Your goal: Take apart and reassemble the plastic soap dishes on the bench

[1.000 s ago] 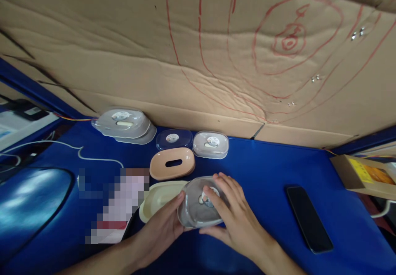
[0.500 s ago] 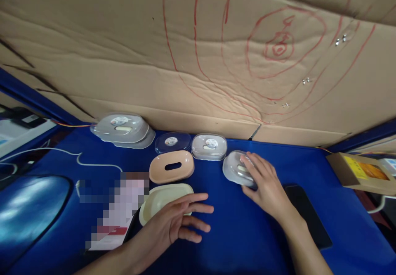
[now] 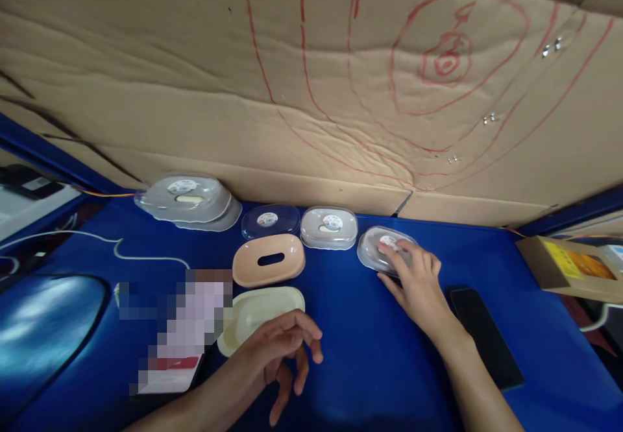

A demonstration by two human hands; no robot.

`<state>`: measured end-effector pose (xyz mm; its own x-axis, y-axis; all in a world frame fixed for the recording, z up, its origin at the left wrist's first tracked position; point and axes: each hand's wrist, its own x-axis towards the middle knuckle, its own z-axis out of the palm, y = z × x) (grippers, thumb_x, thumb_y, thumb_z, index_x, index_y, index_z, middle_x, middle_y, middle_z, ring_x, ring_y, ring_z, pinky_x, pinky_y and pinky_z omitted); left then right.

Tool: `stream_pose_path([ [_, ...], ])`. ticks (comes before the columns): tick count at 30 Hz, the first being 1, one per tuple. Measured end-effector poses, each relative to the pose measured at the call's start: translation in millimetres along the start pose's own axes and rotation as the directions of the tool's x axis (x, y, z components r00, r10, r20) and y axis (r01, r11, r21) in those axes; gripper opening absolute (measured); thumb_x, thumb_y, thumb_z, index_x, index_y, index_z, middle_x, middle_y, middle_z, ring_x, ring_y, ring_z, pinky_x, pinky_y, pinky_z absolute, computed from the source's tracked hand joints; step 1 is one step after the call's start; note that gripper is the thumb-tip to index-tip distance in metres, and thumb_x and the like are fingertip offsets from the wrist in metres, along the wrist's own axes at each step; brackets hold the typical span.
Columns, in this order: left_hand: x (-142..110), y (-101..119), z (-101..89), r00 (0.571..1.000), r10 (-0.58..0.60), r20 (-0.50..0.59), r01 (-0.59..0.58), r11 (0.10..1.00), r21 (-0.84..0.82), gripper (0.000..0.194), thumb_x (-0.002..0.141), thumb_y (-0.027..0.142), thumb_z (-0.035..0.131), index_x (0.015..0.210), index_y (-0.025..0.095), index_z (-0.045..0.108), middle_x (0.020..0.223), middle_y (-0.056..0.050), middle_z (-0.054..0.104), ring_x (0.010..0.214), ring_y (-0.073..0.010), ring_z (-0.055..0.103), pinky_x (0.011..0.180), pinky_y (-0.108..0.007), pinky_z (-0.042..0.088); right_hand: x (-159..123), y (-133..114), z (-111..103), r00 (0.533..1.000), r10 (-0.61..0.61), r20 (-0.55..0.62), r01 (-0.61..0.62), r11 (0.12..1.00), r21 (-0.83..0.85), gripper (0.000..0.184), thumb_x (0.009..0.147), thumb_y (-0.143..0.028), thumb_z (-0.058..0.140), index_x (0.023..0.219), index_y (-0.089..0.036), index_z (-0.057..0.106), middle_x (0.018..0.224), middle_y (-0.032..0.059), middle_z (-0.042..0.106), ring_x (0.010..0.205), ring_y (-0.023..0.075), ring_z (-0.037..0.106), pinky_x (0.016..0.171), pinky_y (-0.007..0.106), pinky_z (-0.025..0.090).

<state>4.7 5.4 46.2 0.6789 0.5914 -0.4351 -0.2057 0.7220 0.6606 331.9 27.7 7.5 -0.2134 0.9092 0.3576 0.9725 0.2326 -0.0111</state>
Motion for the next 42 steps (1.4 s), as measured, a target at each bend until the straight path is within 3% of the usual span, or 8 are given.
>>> stream_pose_path([
  [5, 2, -3, -0.2, 0.999, -0.027, 0.017, 0.027, 1.000, 0.008, 0.035, 0.089, 0.049, 0.073, 0.098, 0.016, 0.068, 0.093, -0.009, 0.069, 0.065, -0.0146, 0.064, 0.035, -0.015, 0.048, 0, -6, -2, 0.999, -0.032, 0.021, 0.031, 0.998, 0.046, 0.024, 0.107, -0.030, 0.051, 0.121, -0.027, 0.070, 0.115, 0.0117, 0.068, 0.099, 0.0302, 0.065, 0.082, 0.043, 0.048],
  [17, -1, -6, 3.9, 0.997, -0.069, 0.023, 0.068, 0.997, 0.040, 0.032, 0.088, 0.048, 0.071, 0.096, 0.017, 0.067, 0.092, -0.008, 0.069, 0.063, -0.0148, 0.062, 0.035, -0.016, 0.044, 2, -5, 12, 1.000, -0.014, 0.003, 0.014, 0.998, 0.065, 0.038, 0.108, -0.024, 0.046, 0.141, -0.026, 0.064, 0.155, 0.0144, 0.053, 0.127, 0.0349, 0.063, 0.101, 0.053, 0.055],
  [21, -9, 10, -2.3, 0.993, 0.109, -0.034, -0.093, 0.945, 0.314, 0.041, 0.092, 0.061, 0.066, 0.097, 0.020, 0.069, 0.092, -0.008, 0.069, 0.070, -0.0189, 0.062, 0.044, -0.022, 0.047, 2, -18, 3, 0.999, -0.035, 0.007, 0.034, 0.994, 0.106, 0.038, 0.107, -0.020, 0.047, 0.140, -0.026, 0.065, 0.153, 0.0137, 0.058, 0.128, 0.0347, 0.064, 0.101, 0.054, 0.055],
  [24, -13, 21, -11.5, 0.893, 0.449, -0.039, -0.236, 0.540, 0.808, 0.021, 0.099, 0.041, 0.067, 0.112, 0.027, 0.076, 0.112, -0.008, 0.073, 0.100, -0.0246, 0.066, 0.090, -0.035, 0.053, 1, -40, -11, 0.989, -0.149, 0.009, 0.143, 0.962, 0.231, 0.037, 0.106, -0.015, 0.047, 0.135, -0.027, 0.067, 0.144, 0.0115, 0.066, 0.127, 0.0300, 0.065, 0.102, 0.051, 0.055],
  [27, -11, 24, -19.2, 0.781, 0.622, 0.048, -0.257, 0.250, 0.934, 0.020, 0.097, 0.030, 0.067, 0.114, 0.027, 0.077, 0.120, -0.010, 0.073, 0.115, -0.0306, 0.065, 0.103, -0.040, 0.045, -4, -75, -25, 0.939, -0.344, 0.000, 0.320, 0.873, 0.368, 0.031, 0.106, -0.016, 0.053, 0.129, -0.026, 0.071, 0.135, 0.0070, 0.073, 0.124, 0.0237, 0.067, 0.104, 0.043, 0.055],
  [34, -12, 26, -25.0, 0.632, 0.773, 0.047, -0.368, 0.246, 0.897, 0.018, 0.103, 0.022, 0.059, 0.118, 0.025, 0.068, 0.116, -0.008, 0.069, 0.105, -0.0238, 0.064, 0.090, -0.032, 0.049, -26, -138, -10, 0.798, -0.602, -0.027, 0.569, 0.738, 0.362, 0.039, 0.112, -0.037, 0.050, 0.148, -0.025, 0.058, 0.143, -0.0007, 0.070, 0.133, 0.0177, 0.058, 0.120, 0.042, 0.042],
  [38, -15, 33, -30.4, 0.536, 0.843, 0.054, -0.494, 0.261, 0.830, 0.019, 0.106, 0.020, 0.054, 0.118, 0.028, 0.066, 0.117, -0.006, 0.065, 0.113, -0.0224, 0.060, 0.097, -0.033, 0.048, -26, -133, 9, 0.852, -0.522, -0.043, 0.503, 0.793, 0.343, 0.034, 0.110, -0.039, 0.056, 0.137, -0.019, 0.064, 0.110, 0.0037, 0.077, 0.106, 0.0196, 0.065, 0.110, 0.043, 0.044],
  [42, -16, 33, -32.4, 0.461, 0.880, -0.113, -0.567, 0.390, 0.726, 0.011, 0.105, 0.029, 0.062, 0.109, 0.028, 0.072, 0.113, -0.004, 0.066, 0.113, -0.0209, 0.061, 0.101, -0.031, 0.047, -17, -120, -5, 0.876, -0.469, -0.111, 0.471, 0.784, 0.405, 0.019, 0.109, -0.030, 0.059, 0.119, -0.017, 0.070, 0.095, 0.0032, 0.075, 0.091, 0.0196, 0.065, 0.097, 0.041, 0.046],
])
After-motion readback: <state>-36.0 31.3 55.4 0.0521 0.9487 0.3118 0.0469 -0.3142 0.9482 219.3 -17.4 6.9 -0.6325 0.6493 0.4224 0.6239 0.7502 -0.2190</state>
